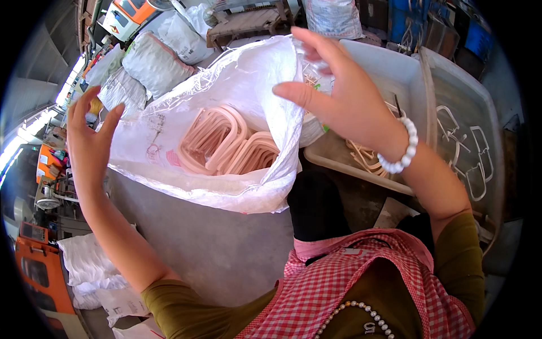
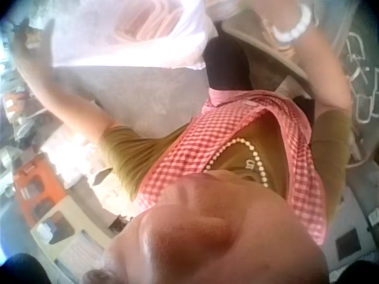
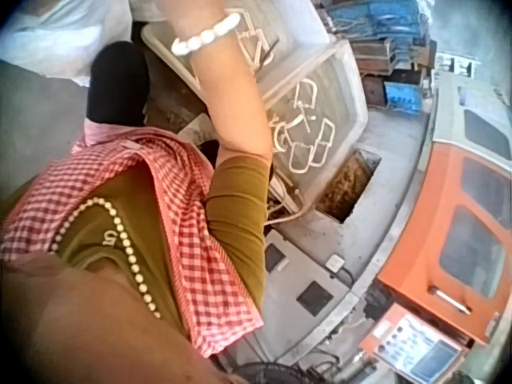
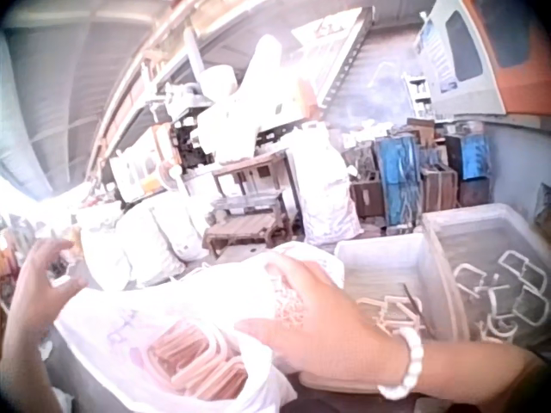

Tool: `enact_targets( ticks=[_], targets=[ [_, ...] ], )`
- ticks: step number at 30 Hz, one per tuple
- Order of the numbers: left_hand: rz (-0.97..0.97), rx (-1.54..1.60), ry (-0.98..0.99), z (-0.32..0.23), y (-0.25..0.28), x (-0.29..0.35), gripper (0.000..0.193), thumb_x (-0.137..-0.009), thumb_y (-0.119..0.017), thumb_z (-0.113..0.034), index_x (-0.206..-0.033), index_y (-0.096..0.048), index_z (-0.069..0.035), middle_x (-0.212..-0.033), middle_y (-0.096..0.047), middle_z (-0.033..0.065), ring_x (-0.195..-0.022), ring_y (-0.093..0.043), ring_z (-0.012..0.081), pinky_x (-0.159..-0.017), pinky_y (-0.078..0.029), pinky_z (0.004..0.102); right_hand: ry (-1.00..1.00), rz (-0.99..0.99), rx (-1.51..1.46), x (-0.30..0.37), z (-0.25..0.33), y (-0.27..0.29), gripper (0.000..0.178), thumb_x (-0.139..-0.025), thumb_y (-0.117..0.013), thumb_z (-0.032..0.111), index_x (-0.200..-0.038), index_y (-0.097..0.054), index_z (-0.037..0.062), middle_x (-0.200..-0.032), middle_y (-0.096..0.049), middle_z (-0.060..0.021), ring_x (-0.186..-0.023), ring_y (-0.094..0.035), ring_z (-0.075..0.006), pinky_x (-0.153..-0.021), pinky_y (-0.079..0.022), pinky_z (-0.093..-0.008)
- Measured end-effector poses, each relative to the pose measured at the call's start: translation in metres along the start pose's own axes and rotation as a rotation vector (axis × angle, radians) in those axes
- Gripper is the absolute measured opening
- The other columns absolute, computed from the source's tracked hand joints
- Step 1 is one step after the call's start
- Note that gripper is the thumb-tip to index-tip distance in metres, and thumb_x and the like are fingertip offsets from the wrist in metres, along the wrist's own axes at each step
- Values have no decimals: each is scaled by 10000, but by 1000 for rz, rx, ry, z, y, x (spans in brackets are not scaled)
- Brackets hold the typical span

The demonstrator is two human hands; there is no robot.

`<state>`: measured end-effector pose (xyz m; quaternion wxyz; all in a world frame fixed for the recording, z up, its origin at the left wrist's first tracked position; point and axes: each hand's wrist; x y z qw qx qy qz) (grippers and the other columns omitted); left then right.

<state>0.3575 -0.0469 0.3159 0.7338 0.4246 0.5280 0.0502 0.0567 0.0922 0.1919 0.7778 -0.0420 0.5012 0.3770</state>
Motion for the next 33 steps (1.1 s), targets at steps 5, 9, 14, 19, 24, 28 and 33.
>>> enact_targets(
  ticks=[5,9,14,19,24,28,33],
  targets=[
    [41,806,-205,-115,28,58,361,-755,-747,-172,-1028,-621,27,-1021,-621,151,-974,-591,243,-889,-443,341,342,18,215,8,15,27,548,-737,-753,257,-1217,-564,73,-1278,-474,-169,-1154,-470,-326,-973,-372,-391],
    [838,1480,-650,-198,-53,99,310,-741,-744,-121,-994,-636,22,-984,-628,137,-866,-616,210,-769,-491,298,272,-94,302,26,-47,58,350,-778,-648,191,-1113,-618,93,-1281,-483,-239,-1072,-540,-388,-882,-436,-398],
    [1011,1608,84,-282,-208,130,217,-896,-609,-149,-1047,-614,7,-896,-626,8,-807,-578,75,-717,-459,220,-240,194,444,104,-158,103,260,-838,-622,260,-1009,-625,64,-1044,-606,-167,-1027,-546,-334,-886,-429,-385],
    [832,1534,409,-339,-337,146,280,-867,-635,-184,-1054,-614,23,-876,-640,53,-774,-578,102,-704,-455,236,-1005,693,363,228,-236,140,278,-861,-626,245,-1056,-626,46,-897,-653,-139,-825,-621,-234,-770,-483,-358],
    [842,1360,369,-344,-335,124,332,-839,-657,-216,-1062,-608,25,-853,-648,83,-713,-580,120,-666,-462,263,-1193,1054,258,314,-301,103,617,-771,-670,478,-1187,-588,30,-1158,-613,-186,-1074,-579,-315,-914,-450,-365],
    [854,1350,423,-355,-343,110,322,-853,-644,-229,-1051,-610,23,-886,-652,79,-720,-586,115,-662,-462,261,-1211,1099,171,375,-362,47,930,-689,-715,530,-1367,-367,-2,-1298,-500,-237,-1205,-488,-352,-1001,-394,-362],
    [810,1309,484,-350,-343,99,284,-870,-632,-197,-1029,-611,37,-877,-650,69,-736,-578,97,-659,-456,237,-1252,1165,224,386,-402,-11,1063,-617,-739,581,-1403,-307,11,-1312,-492,-220,-1228,-465,-356,-1031,-358,-383]
  ],
)
Point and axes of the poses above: each hand's wrist, its own x-axis away from the middle knuckle, its own y-axis out of the back of the hand, z = x × y
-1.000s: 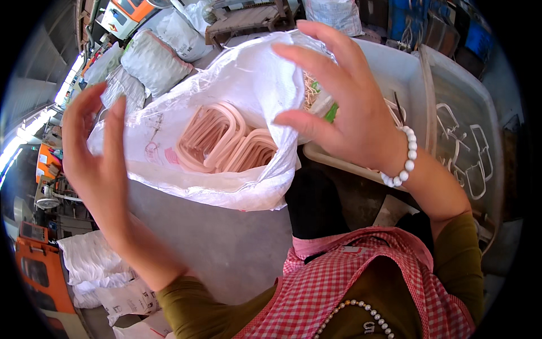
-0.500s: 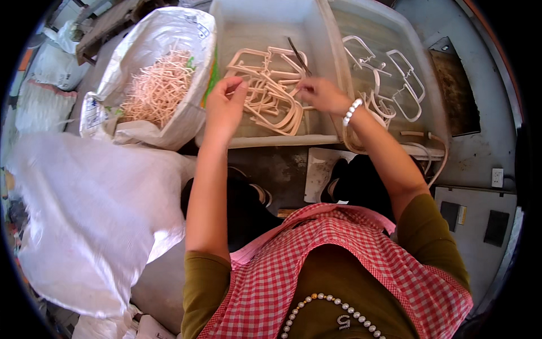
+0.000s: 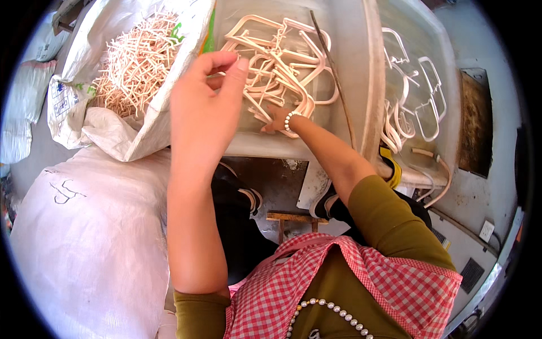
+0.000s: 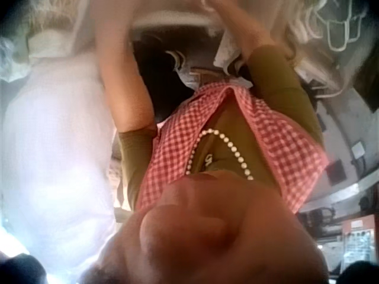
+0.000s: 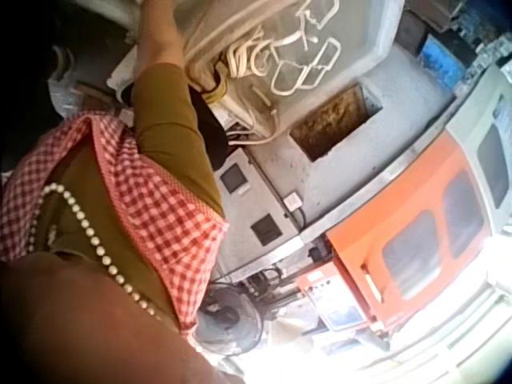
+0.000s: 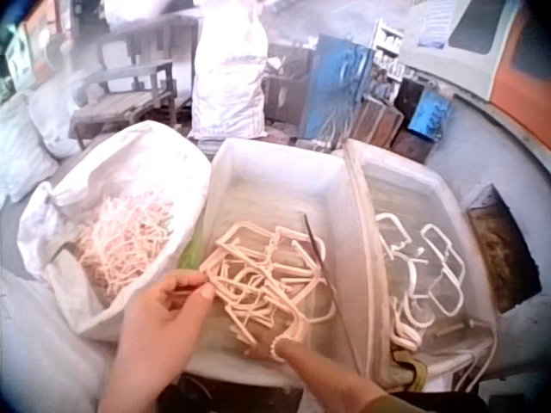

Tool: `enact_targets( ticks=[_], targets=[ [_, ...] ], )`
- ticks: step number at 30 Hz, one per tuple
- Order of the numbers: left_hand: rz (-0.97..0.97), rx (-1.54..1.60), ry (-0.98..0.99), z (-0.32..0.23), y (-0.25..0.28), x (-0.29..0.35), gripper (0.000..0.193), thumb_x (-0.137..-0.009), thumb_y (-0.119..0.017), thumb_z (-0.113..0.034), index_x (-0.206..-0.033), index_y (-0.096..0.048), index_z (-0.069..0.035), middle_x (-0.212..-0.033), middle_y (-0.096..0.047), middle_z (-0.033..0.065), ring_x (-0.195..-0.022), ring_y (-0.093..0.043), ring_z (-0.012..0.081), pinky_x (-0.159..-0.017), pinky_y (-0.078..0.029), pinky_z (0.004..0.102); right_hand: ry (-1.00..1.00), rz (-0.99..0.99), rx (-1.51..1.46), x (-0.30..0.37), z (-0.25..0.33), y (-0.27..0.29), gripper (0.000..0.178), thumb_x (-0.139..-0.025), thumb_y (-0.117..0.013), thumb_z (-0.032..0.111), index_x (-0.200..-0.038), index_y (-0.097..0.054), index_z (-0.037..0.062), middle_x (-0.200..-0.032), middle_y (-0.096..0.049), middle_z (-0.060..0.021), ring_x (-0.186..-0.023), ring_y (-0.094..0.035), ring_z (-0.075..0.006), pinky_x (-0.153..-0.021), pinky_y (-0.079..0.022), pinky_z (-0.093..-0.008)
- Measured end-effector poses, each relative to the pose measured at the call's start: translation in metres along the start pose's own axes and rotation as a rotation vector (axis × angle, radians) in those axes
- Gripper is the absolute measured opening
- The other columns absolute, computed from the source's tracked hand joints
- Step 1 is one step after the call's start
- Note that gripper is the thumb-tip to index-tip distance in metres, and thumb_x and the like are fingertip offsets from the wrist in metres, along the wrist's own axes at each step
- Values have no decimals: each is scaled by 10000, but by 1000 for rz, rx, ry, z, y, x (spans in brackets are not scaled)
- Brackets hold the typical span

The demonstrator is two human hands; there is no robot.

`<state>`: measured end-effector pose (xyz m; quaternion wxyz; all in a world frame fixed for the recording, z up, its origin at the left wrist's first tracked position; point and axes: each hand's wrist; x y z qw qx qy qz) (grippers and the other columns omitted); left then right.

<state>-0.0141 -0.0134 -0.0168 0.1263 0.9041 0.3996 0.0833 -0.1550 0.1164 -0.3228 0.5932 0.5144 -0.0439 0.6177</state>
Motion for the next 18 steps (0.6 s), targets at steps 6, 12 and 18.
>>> enact_targets(
  ticks=[6,12,18],
  targets=[
    [-65,106,39,3,6,-11,256,-882,-629,-190,-998,-620,38,-865,-640,45,-734,-557,66,-676,-453,211,-43,56,186,-15,-8,-31,751,-661,-729,493,-1267,-512,105,-1181,-605,-151,-1149,-535,-314,-1019,-322,-477],
    [-7,117,55,9,-1,-11,263,-875,-631,-200,-992,-625,35,-850,-643,51,-733,-566,81,-680,-457,225,53,18,44,23,-23,8,526,-703,-677,341,-1115,-582,28,-849,-681,-169,-800,-658,-307,-737,-516,-366],
    [123,-20,50,25,-7,-5,381,-863,-626,-326,-991,-634,33,-860,-659,111,-763,-613,173,-714,-472,288,133,78,-1256,138,28,121,304,-823,-651,86,-1110,-595,5,-1002,-666,-92,-857,-655,-183,-790,-528,-313]
  ],
)
Point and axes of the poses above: each hand's wrist, its own x-axis away from the middle knuckle, its own y-axis out of the back of the hand, z = x × y
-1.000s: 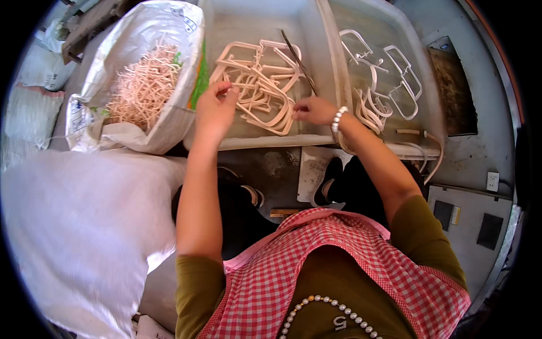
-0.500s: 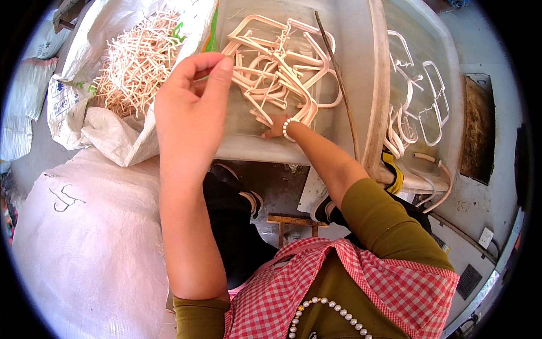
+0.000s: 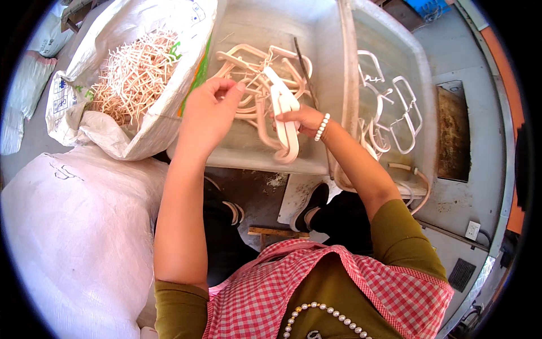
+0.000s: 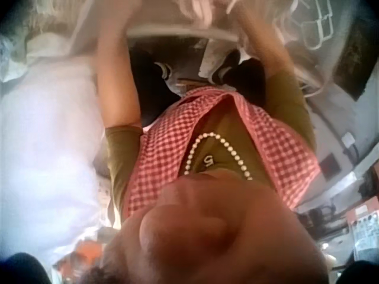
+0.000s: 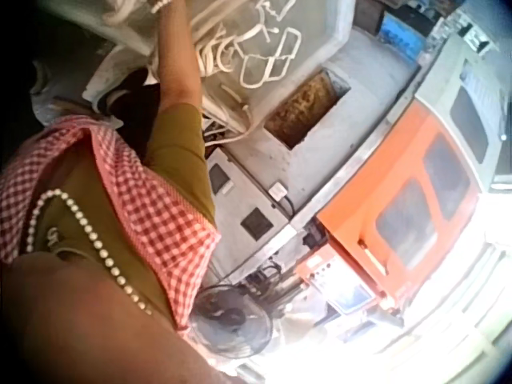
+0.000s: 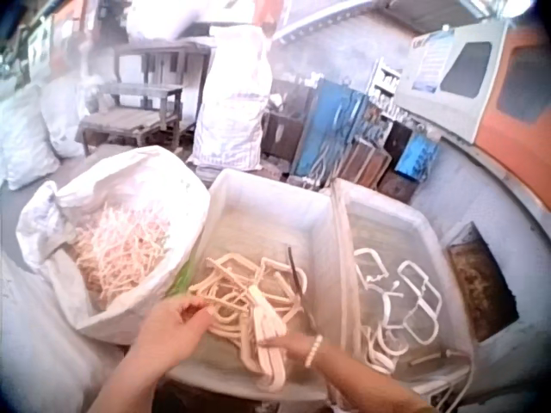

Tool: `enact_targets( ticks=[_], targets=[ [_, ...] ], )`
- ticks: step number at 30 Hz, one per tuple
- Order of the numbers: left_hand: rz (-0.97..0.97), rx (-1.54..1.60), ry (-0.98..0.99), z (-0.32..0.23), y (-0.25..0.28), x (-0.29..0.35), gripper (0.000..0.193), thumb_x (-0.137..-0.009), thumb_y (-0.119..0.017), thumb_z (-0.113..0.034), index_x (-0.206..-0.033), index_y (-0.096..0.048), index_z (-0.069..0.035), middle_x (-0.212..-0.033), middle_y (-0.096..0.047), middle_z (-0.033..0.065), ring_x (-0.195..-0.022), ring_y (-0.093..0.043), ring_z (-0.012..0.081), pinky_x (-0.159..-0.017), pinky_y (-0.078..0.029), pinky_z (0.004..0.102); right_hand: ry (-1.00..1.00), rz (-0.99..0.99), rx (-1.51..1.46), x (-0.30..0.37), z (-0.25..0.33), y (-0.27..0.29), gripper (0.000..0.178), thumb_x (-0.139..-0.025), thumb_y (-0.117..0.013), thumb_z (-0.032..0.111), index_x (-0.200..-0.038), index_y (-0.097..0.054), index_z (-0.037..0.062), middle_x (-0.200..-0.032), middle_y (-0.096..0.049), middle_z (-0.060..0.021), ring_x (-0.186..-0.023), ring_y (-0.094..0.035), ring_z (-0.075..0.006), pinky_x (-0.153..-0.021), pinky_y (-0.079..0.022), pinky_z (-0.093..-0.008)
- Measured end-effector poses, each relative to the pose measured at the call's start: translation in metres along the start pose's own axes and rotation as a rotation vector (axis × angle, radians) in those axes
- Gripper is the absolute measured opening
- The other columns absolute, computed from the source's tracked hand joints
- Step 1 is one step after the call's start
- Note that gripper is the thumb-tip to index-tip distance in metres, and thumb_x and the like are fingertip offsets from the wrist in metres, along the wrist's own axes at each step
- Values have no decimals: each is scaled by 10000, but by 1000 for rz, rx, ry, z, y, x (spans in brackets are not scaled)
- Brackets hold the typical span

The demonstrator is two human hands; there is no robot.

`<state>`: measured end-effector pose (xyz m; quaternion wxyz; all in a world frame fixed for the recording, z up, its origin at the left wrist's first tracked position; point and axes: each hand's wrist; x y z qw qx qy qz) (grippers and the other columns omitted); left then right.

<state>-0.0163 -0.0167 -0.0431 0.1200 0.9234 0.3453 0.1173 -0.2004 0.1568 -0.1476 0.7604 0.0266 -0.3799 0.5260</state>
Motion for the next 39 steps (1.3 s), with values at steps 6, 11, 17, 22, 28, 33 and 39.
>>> enact_targets(
  ticks=[6,11,17,22,28,33,39],
  targets=[
    [340,-39,97,-5,-27,14,515,-915,-534,-449,-1051,-622,41,-918,-650,101,-854,-579,150,-777,-452,282,240,116,-87,79,61,-61,345,-799,-658,84,-1114,-561,-18,-966,-650,-126,-875,-655,-233,-826,-536,-381],
    [332,287,82,-16,-25,9,612,-940,-451,-502,-1151,-554,63,-1081,-616,155,-978,-598,223,-883,-454,326,508,140,4,121,108,-77,389,-818,-653,159,-1130,-549,-48,-940,-657,-134,-868,-655,-246,-828,-531,-398],
    [519,653,-3,-29,-39,22,537,-955,-464,-445,-1251,-497,0,-1143,-579,92,-1019,-584,165,-884,-472,330,326,0,-64,110,106,-92,380,-869,-634,217,-1176,-551,9,-1047,-649,-98,-942,-639,-195,-883,-502,-363],
    [592,390,-52,-26,-47,26,322,-933,-524,-157,-1229,-526,-30,-979,-624,15,-781,-583,68,-683,-503,239,261,-104,-105,107,89,-78,318,-875,-626,196,-1134,-560,23,-1023,-648,-101,-938,-640,-214,-860,-514,-374],
    [537,533,105,-29,-45,26,318,-958,-480,-157,-1232,-503,3,-983,-640,66,-769,-594,100,-685,-512,249,226,-130,-138,125,91,-74,292,-858,-622,149,-1093,-553,-11,-974,-652,-153,-881,-655,-239,-840,-525,-367],
    [162,562,97,-17,-32,4,299,-963,-454,-134,-1206,-500,34,-901,-628,80,-615,-501,76,-527,-447,198,177,-169,-69,134,85,-66,261,-875,-615,166,-1061,-597,-17,-925,-659,-104,-818,-652,-193,-774,-531,-310],
    [166,932,297,-19,4,-9,289,-918,-479,-66,-1155,-493,98,-847,-601,101,-558,-447,53,-437,-367,150,200,-125,-59,146,76,-51,215,-875,-626,181,-1001,-614,7,-859,-652,-78,-741,-635,-164,-699,-534,-303]
  ],
)
Point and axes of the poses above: each hand's wrist, its own x-axis away from the middle knuckle, its own y-axis out of the back of the hand, z = x × y
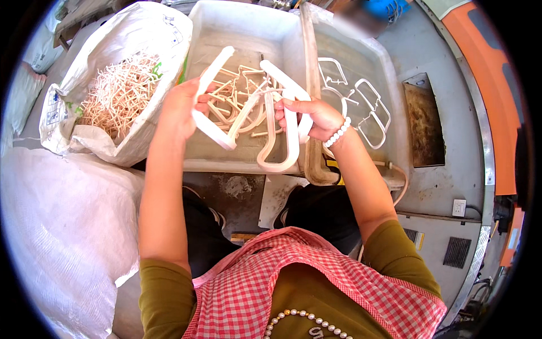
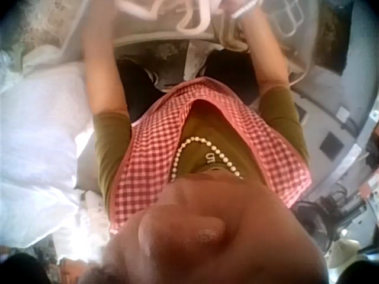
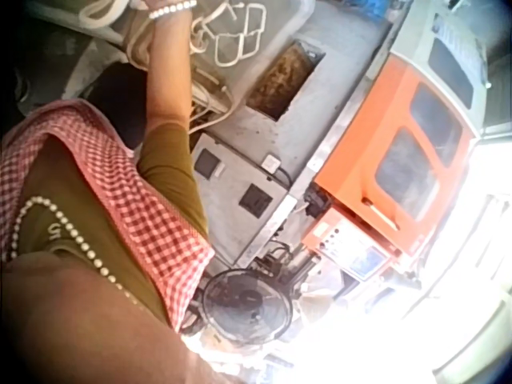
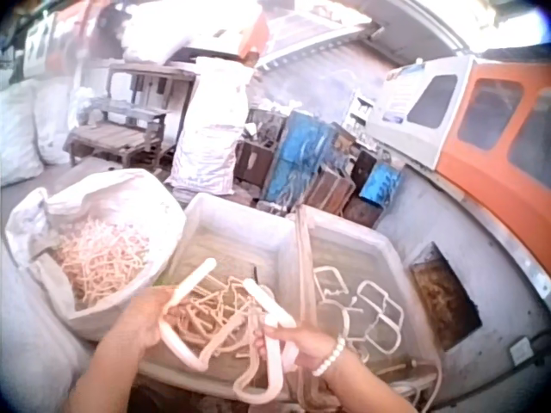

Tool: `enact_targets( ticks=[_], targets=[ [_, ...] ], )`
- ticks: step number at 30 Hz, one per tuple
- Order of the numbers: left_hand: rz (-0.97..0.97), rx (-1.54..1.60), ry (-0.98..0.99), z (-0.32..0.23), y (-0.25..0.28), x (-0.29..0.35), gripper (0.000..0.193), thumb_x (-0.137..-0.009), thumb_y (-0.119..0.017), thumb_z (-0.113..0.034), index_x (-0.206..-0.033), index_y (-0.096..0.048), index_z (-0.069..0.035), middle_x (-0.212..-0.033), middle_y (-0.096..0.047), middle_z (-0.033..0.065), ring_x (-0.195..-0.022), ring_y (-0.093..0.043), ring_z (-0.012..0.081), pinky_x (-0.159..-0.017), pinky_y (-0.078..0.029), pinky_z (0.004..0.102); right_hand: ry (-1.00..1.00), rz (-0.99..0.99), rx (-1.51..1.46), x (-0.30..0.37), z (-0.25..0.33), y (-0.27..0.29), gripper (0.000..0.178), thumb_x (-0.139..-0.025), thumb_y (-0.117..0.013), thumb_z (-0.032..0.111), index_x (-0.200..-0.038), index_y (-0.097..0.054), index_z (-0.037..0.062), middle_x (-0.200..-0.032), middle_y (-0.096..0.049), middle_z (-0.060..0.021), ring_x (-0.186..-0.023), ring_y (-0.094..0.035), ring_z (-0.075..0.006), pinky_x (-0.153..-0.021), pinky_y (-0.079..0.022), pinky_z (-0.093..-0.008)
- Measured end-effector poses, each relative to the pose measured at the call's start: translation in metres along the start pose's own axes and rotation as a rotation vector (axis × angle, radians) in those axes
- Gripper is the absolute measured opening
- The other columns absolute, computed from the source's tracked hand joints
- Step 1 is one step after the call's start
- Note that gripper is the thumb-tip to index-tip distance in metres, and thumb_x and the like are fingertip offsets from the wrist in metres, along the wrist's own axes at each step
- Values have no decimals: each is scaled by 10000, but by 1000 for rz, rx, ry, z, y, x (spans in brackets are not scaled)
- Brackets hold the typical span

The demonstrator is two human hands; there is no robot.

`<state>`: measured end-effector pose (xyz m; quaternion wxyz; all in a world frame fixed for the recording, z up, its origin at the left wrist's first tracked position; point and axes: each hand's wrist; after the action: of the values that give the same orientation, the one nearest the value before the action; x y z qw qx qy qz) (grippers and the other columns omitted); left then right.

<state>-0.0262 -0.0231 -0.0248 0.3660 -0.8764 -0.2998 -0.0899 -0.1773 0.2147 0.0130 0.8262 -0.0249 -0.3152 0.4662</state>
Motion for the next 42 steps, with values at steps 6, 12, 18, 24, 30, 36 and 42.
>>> enact_targets(
  ticks=[6,12,18,24,30,36,42],
  targets=[
    [20,106,-46,-36,48,6,274,-921,-478,-54,-1160,-468,80,-877,-579,103,-561,-417,46,-418,-339,136,47,-16,418,7,20,18,189,-858,-648,142,-963,-626,-13,-781,-639,-62,-687,-607,-134,-634,-512,-262],
    [35,223,-38,-39,38,15,312,-940,-470,-80,-1212,-435,69,-900,-575,118,-573,-417,44,-420,-340,136,93,-354,477,-40,-17,46,163,-855,-634,142,-915,-645,-9,-731,-643,-66,-633,-602,-137,-610,-502,-269],
    [-69,110,-118,-47,47,24,351,-943,-471,-89,-1253,-429,70,-916,-578,124,-573,-409,38,-414,-326,128,265,-513,1327,-50,-23,50,252,-860,-588,273,-929,-636,35,-822,-661,-177,-769,-642,-317,-721,-499,-414],
    [59,136,-165,-56,41,44,363,-961,-455,-106,-1273,-407,74,-908,-550,106,-579,-387,31,-410,-320,124,171,-850,1620,-74,-27,62,263,-852,-578,278,-990,-616,58,-876,-662,-183,-835,-640,-352,-726,-499,-452],
    [282,583,41,-57,56,56,380,-960,-416,-70,-1306,-361,76,-922,-519,92,-598,-394,46,-403,-329,133,319,-809,606,-79,7,100,200,-839,-625,188,-811,-656,-8,-757,-674,-132,-593,-632,-209,-617,-517,-347],
    [193,631,288,-11,25,18,327,-949,-426,-51,-1246,-422,84,-887,-543,101,-540,-396,41,-377,-327,132,146,-82,-147,-55,19,18,202,-905,-548,169,-1000,-566,-8,-951,-651,-192,-819,-642,-256,-802,-532,-387],
    [199,610,407,12,28,-13,298,-963,-394,-63,-1236,-447,46,-905,-561,98,-550,-420,55,-381,-347,144,316,23,-369,-44,26,17,316,-939,-507,291,-1024,-558,-9,-987,-646,-211,-839,-637,-272,-842,-518,-410]
  ],
)
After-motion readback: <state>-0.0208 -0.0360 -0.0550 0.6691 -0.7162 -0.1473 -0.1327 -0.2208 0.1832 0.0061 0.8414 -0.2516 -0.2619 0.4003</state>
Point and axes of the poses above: each hand's wrist, its own x-axis away from the middle knuckle, its own y-axis out of the back of the hand, z = x × y
